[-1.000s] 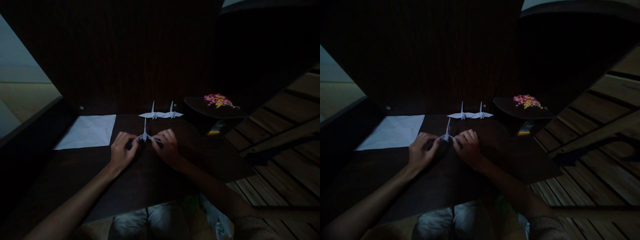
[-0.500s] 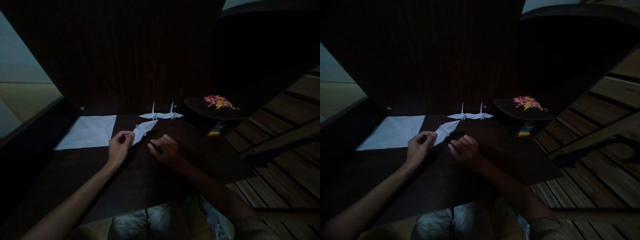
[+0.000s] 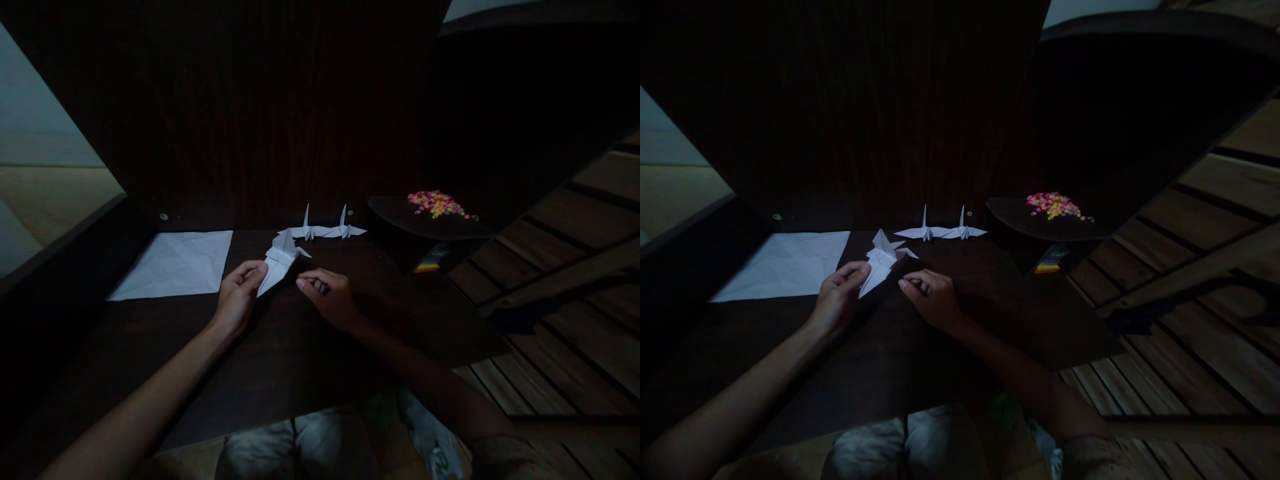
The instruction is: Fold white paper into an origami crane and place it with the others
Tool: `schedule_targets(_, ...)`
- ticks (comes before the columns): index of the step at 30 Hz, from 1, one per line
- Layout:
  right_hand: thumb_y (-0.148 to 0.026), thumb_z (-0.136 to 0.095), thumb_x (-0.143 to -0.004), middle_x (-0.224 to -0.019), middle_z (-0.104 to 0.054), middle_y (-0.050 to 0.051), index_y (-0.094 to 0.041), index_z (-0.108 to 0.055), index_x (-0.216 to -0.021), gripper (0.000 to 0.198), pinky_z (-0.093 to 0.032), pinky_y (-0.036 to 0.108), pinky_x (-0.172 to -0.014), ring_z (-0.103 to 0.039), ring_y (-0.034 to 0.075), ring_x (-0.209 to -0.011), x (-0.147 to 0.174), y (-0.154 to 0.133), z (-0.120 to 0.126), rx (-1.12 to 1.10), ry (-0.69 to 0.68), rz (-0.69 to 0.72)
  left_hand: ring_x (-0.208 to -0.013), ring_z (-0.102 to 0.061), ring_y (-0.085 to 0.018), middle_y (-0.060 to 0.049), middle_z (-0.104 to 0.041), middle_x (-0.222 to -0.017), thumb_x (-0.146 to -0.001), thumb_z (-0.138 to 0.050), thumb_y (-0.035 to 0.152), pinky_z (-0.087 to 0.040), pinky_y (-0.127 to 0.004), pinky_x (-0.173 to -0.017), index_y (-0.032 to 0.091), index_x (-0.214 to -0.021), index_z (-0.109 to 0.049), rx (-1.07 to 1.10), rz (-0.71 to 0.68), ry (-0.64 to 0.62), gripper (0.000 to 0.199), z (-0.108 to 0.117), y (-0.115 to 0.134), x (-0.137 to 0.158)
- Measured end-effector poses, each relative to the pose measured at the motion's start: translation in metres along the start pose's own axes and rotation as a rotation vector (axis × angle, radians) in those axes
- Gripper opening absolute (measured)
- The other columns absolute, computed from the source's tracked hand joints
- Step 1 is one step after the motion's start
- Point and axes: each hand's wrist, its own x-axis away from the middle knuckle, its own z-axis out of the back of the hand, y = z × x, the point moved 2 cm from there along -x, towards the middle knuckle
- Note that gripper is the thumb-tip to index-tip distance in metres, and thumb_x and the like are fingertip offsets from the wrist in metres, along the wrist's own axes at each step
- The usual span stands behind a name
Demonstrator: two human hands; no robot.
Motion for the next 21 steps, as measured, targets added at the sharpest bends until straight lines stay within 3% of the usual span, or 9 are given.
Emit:
schedule_targets(3,-0.029,-0.065,-0.08,-0.075,-0.067,0.001,-0.017,-0.068,-0.09,0.016,-0.043,0.022,-0.053,-0.051,0.009,-0.053,0.0011,0.001,-0.0031,-0.096,-0.055,-0.027,-0.062,-0.057,-0.013,0.0,-0.064,-0.068,-0.058,-0.08,0.036,-0.042,-0.025,-0.059,0.017,-0.075,-0.065,0.043,0.048,-0.061,0.029,-0.0018,-0.0006,0.0026)
schedule_targets(8,-0.031,-0.064,-0.079,-0.061,-0.056,-0.002,-0.016,-0.063,-0.072,0.017,-0.039,0.021,-0.052,-0.048,0.008,-0.051,0.0044,0.0017,-0.0048,-0.096,-0.062,-0.07,-0.064,-0.054,-0.011,0.0,-0.064,-0.07,-0.064,-0.079,0.033,-0.04,-0.021,-0.061,0.016,-0.076,-0.068,-0.048,0.07,-0.158,0.024,-0.0043,-0.0049,0.0081)
schedule_targets(12,-0.024,-0.061,-0.079,-0.057,-0.053,-0.003,-0.016,-0.062,-0.068,0.013,-0.038,0.022,-0.053,-0.047,0.009,-0.051,0.0043,-0.0004,-0.0023,0.009,-0.015,-0.048,-0.071,-0.057,-0.015,-0.002,-0.067,-0.076,-0.063,-0.077,0.032,-0.042,-0.024,-0.065,0.016,-0.079,-0.069,-0.183,0.047,-0.17,0.024,-0.0054,-0.0046,0.0088)
schedule_targets(16,-0.021,-0.056,-0.08,-0.058,-0.056,-0.001,-0.017,-0.064,-0.07,0.014,-0.038,0.022,-0.053,-0.047,0.009,-0.051,0.0045,0.0007,0.001,0.174,0.089,0.067,-0.079,-0.059,-0.017,-0.002,-0.069,-0.084,-0.068,-0.072,0.032,-0.043,-0.024,-0.07,0.018,-0.083,-0.071,-0.275,-0.012,-0.068,0.02,-0.0012,-0.0027,0.0042)
schedule_targets(21,-0.018,-0.053,-0.083,-0.058,-0.058,0.0,-0.018,-0.067,-0.077,0.015,-0.038,0.022,-0.055,-0.05,0.009,-0.052,0.006,0.0066,0.0023,0.379,0.132,0.263,-0.061,-0.057,-0.014,-0.002,-0.064,-0.071,-0.079,-0.061,0.042,-0.043,-0.023,-0.058,0.015,-0.08,-0.068,-0.096,0.071,-0.073,0.029,0.0002,-0.0002,0.0018)
